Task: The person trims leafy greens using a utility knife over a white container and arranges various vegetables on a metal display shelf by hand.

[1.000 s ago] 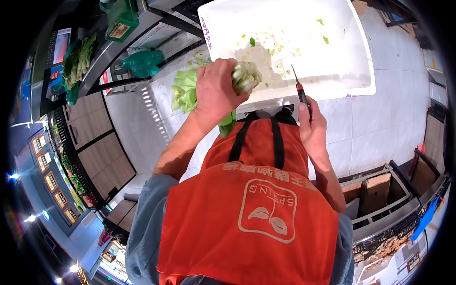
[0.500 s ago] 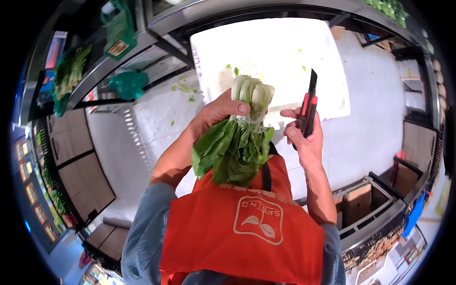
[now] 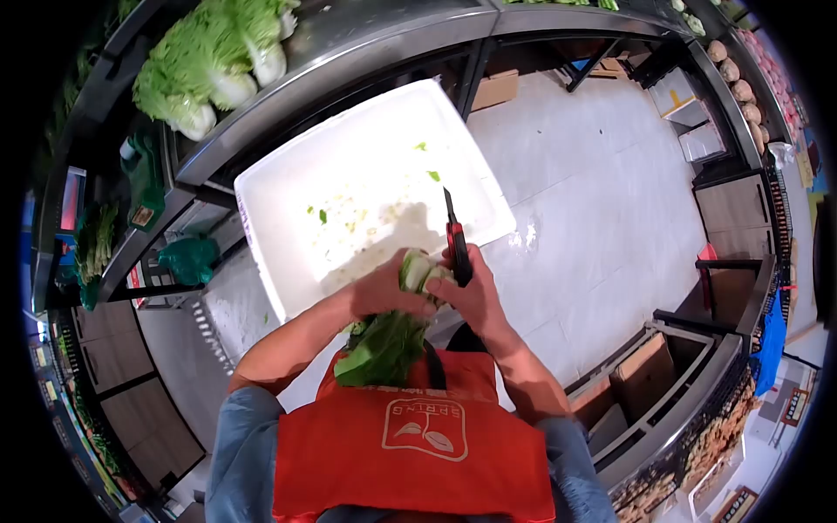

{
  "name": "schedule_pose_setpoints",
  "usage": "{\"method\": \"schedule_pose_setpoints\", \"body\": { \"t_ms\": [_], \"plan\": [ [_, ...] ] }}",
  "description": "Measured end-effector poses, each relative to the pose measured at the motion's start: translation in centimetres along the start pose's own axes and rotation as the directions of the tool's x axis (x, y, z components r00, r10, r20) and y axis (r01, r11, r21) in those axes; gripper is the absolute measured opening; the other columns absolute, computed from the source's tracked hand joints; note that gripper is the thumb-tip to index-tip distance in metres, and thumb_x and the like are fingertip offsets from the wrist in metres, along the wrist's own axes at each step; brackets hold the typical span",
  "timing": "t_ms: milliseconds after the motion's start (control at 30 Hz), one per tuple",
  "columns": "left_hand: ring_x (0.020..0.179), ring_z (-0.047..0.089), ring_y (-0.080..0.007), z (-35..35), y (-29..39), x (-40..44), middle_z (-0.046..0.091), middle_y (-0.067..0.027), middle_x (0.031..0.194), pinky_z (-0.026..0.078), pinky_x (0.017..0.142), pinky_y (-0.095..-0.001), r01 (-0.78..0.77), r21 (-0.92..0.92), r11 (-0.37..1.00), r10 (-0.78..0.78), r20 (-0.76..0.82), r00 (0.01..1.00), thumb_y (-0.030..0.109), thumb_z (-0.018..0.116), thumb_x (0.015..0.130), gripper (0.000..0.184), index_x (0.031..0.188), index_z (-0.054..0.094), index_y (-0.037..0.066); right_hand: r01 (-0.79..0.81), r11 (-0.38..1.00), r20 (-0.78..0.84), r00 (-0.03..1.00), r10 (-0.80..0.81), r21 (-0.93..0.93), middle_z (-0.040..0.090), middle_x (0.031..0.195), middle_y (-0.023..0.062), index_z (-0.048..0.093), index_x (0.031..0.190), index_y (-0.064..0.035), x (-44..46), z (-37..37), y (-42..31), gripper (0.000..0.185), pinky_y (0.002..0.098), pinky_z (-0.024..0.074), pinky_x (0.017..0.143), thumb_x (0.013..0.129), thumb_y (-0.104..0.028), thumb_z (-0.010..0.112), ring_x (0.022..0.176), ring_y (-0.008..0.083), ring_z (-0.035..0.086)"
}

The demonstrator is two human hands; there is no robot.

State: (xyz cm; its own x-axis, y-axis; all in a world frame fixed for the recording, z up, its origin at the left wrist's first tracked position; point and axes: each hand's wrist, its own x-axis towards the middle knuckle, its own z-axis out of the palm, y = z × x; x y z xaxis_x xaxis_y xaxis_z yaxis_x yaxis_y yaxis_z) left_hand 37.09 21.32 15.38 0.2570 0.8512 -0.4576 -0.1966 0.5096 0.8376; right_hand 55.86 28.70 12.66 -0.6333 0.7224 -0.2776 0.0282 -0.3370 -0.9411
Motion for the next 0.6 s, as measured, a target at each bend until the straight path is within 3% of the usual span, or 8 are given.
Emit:
{"method": "schedule_pose_setpoints", "body": {
  "t_ms": [67,100,200,300,400,467,567,600],
  "plan": [
    [0.118,0.056,-0.0249,3.6,-0.4,4.3,0.057,-0.0131,0.126,0.049,0.099,-0.0364,0.08,0.178,0.981,-0.074,-0.037,0.997,0.009,0.083,0.071,0.088,0.143,0.033,0.002,-0.102,0.995,-0.027,0.995,0.101,-0.023,0.057,0.097,0.0009,0.052,0.116,-0.0024,-1.5,-6.5,0.1,0.058,0.0268,0.0496,0.075,0.077,-0.027,0.088,0.086,0.0107,0.056],
    [0.118,0.056,-0.0272,6.4,1.5,5.8,0.057,-0.0147,0.126,0.048,0.101,-0.0376,0.329,0.114,0.938,-0.315,-0.125,0.941,0.01,0.085,0.072,0.085,0.141,0.036,0.002,-0.125,0.992,-0.027,0.992,0.124,-0.035,0.057,0.097,0.0014,0.053,0.115,-0.0023,-1.4,-9.3,-0.4,0.057,0.027,0.0501,0.075,0.077,-0.026,0.087,0.086,0.011,0.056],
    [0.12,0.054,-0.0296,10.5,4.4,12.1,0.057,-0.0128,0.125,0.044,0.106,-0.0398,0.146,0.245,0.958,-0.193,0.181,0.964,0.024,0.082,0.082,0.075,0.14,0.04,0.003,-0.193,0.975,-0.055,0.978,0.199,0.109,0.058,0.097,0.0029,0.054,0.116,-0.0038,-2.4,-16.9,-3.2,0.052,0.0279,0.0506,0.074,0.078,-0.023,0.084,0.086,0.0135,0.059],
    [0.125,0.053,-0.0243,11.7,4.8,15.0,0.054,-0.0134,0.139,0.042,0.107,-0.0354,0.115,0.083,0.99,-0.122,0.087,0.989,0.037,0.066,0.097,0.071,0.15,0.034,0.003,-0.183,0.952,-0.076,0.975,0.207,0.245,0.058,0.097,0.0022,0.055,0.115,-0.0051,-1.8,-22.5,-4.6,0.05,0.0296,0.0499,0.076,0.078,-0.023,0.083,0.087,0.0131,0.059],
    [0.118,0.055,-0.0139,9.6,8.3,17.2,0.061,-0.0056,0.132,0.045,0.101,-0.0271,0.173,-0.206,0.963,-0.1,0.325,0.941,0.046,0.051,0.104,0.058,0.143,0.048,0.003,-0.127,0.925,0.001,0.991,0.135,0.358,0.058,0.097,0.0029,0.055,0.116,-0.0055,0.7,-25.4,-6.4,0.043,0.0299,0.0493,0.077,0.084,-0.024,0.074,0.087,0.0134,0.058],
    [0.121,0.056,-0.0142,6.9,7.4,17.6,0.06,-0.0066,0.133,0.045,0.102,-0.0277,0.06,-0.282,0.958,0.016,0.262,0.965,0.047,0.044,0.106,0.059,0.143,0.048,0.002,-0.149,0.901,0.018,0.988,0.155,0.407,0.062,0.106,0.0062,0.055,0.124,-0.0039,2.8,-26.4,-7.1,0.044,0.0342,0.0513,0.084,0.088,-0.026,0.067,0.096,0.0183,0.062],
    [0.117,0.06,-0.0179,5.3,7.7,17.7,0.06,-0.0117,0.135,0.049,0.1,-0.0335,-0.036,-0.335,0.942,0.042,0.008,0.999,0.043,0.043,0.107,0.058,0.144,0.045,-0.001,-0.207,0.807,0.073,0.977,0.201,0.554,0.064,0.098,0.0054,0.056,0.116,-0.0045,6.8,-26.8,-10.6,0.038,0.032,0.054,0.073,0.087,-0.024,0.07,0.086,0.0173,0.065],
    [0.115,0.062,-0.0185,4.3,6.8,18.4,0.062,-0.0114,0.132,0.053,0.096,-0.0343,-0.056,-0.354,0.934,0.022,-0.097,0.995,0.041,0.043,0.107,0.053,0.141,0.049,0.0,-0.24,0.795,0.149,0.971,0.189,0.556,0.063,0.125,0.0113,0.051,0.136,-0.0035,8.5,-27.2,-11.2,0.055,0.0408,0.0512,0.098,0.091,-0.032,0.064,0.115,0.0264,0.062]
  ]
}}
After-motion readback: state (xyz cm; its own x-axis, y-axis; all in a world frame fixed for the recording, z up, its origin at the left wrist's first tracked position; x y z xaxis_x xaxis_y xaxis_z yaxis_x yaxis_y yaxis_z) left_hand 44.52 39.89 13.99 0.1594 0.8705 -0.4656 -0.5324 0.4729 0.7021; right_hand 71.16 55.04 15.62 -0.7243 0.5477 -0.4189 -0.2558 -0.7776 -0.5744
